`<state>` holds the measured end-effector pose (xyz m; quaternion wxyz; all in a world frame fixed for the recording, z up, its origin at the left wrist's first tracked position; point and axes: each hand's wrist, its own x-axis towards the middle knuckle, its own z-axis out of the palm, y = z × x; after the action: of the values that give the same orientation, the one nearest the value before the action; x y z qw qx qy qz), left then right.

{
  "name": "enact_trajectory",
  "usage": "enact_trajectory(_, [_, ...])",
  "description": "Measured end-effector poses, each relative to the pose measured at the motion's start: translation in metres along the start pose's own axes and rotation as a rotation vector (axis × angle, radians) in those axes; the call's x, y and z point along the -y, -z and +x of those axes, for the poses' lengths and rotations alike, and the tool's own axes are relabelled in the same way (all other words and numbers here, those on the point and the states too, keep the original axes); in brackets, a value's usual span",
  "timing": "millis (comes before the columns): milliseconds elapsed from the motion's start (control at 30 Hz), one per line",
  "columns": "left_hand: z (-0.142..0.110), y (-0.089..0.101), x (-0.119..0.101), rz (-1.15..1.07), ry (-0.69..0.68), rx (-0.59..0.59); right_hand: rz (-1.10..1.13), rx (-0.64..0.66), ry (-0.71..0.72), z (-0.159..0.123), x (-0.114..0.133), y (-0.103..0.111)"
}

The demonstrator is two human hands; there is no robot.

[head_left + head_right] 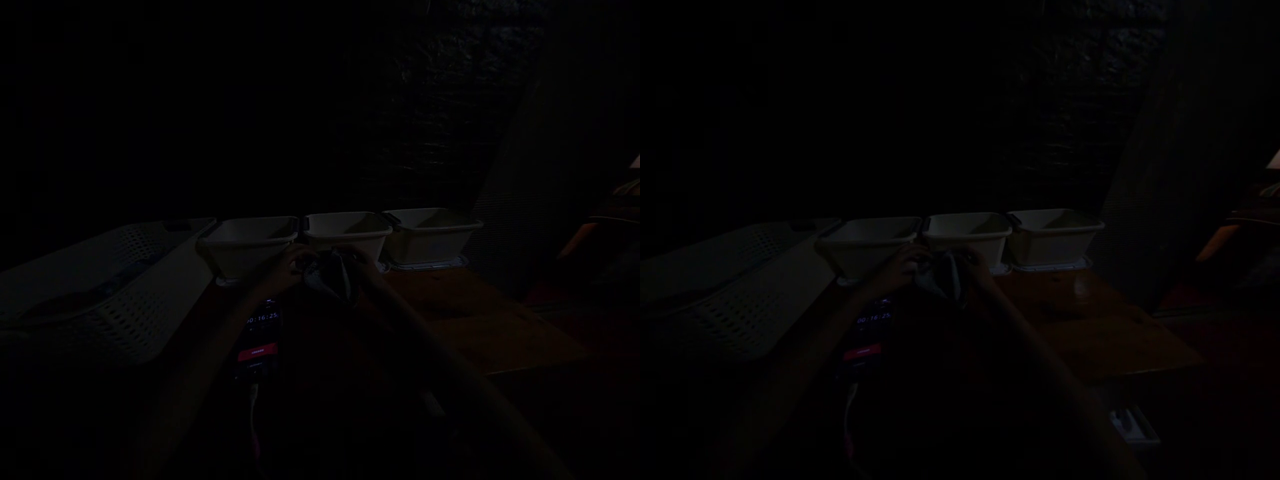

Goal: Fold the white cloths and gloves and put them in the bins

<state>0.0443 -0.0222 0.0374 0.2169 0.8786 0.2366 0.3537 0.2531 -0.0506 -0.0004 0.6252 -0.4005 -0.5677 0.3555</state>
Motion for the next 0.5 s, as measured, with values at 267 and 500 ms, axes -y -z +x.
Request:
enact_trajectory(267, [0.002, 0.0, 0.003, 0.006, 0.027, -0.038, -0.15, -0.018, 0.066, 0.003, 0.0, 0.004])
enact_trajectory(500, [0.001, -0.004, 0.014, 0.04, 0.109, -0.084, -0.379, 0.044, 0.112, -0.008, 0.014, -0.002])
